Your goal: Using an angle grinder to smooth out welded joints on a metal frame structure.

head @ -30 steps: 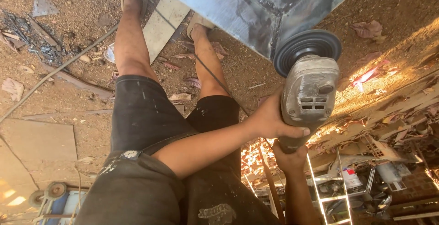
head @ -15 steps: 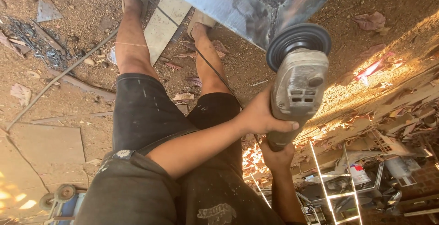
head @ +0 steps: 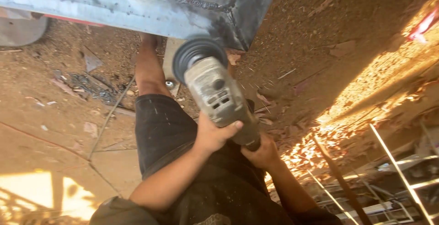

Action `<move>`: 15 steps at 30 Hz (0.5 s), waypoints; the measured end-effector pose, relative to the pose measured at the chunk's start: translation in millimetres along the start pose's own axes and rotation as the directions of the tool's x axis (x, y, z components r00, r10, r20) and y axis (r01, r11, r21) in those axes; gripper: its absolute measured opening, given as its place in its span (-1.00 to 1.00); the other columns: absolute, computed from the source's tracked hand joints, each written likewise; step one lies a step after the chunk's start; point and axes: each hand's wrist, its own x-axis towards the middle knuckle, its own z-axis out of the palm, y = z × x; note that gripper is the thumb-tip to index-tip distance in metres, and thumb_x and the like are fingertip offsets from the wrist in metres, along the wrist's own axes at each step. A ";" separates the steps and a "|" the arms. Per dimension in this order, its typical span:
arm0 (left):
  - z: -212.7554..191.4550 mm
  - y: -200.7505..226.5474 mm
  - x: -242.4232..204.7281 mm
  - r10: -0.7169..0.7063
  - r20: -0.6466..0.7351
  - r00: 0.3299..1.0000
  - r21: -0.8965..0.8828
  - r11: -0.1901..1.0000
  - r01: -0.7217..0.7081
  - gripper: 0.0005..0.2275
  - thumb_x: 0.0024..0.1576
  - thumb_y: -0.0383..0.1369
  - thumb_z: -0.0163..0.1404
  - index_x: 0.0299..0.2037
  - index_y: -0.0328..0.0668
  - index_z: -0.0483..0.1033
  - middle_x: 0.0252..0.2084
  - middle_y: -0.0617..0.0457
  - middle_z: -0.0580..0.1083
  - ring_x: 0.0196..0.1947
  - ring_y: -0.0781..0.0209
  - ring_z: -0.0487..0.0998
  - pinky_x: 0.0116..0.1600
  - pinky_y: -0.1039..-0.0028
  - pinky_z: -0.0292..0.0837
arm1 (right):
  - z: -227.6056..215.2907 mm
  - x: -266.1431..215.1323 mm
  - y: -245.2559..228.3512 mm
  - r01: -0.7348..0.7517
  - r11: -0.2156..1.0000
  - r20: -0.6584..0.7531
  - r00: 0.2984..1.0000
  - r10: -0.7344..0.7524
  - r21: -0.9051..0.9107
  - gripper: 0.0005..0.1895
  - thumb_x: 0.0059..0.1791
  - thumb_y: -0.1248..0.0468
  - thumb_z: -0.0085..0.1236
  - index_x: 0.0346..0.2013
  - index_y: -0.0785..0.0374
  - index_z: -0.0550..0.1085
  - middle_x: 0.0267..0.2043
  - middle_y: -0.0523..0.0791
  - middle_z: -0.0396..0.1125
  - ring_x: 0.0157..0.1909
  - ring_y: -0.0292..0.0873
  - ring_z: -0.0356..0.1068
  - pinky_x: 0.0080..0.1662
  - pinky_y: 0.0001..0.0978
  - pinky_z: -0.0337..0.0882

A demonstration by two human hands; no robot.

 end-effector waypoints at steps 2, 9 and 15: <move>24.3 15.5 7.4 -0.010 0.004 1.000 0.003 1.000 0.010 -0.33 -0.17 -0.46 0.39 0.15 -0.42 0.31 0.00 -0.17 0.49 0.02 0.11 0.49 0.16 0.08 0.47 | -1.5 -4.8 12.5 -0.014 0.999 -0.008 1.000 0.014 0.031 -0.53 -0.44 0.14 0.49 -0.37 0.29 0.50 -0.45 0.12 0.46 -0.29 0.24 0.52 -0.27 0.14 0.45; 40.1 3.8 5.4 0.000 -0.012 1.000 -0.017 1.000 0.000 -0.35 -0.15 -0.47 0.37 0.15 -0.46 0.31 0.01 -0.22 0.49 0.04 0.08 0.48 0.15 0.03 0.49 | -16.4 6.3 49.3 0.030 0.999 0.087 0.996 -0.031 0.012 -0.46 -0.47 0.14 0.51 -0.41 0.39 0.45 -0.49 0.22 0.39 -0.32 0.33 0.48 -0.32 0.15 0.41; 43.7 27.6 9.3 0.067 -0.059 0.996 0.032 0.997 -0.066 -0.41 -0.14 -0.50 0.35 0.10 -0.46 0.36 -0.03 -0.18 0.50 0.04 0.15 0.41 0.12 0.02 0.45 | -36.4 13.1 6.5 -0.026 0.999 0.175 0.984 0.018 0.044 -0.47 -0.43 0.11 0.49 -0.39 0.40 0.47 -0.47 0.19 0.44 -0.34 0.26 0.52 -0.35 0.08 0.43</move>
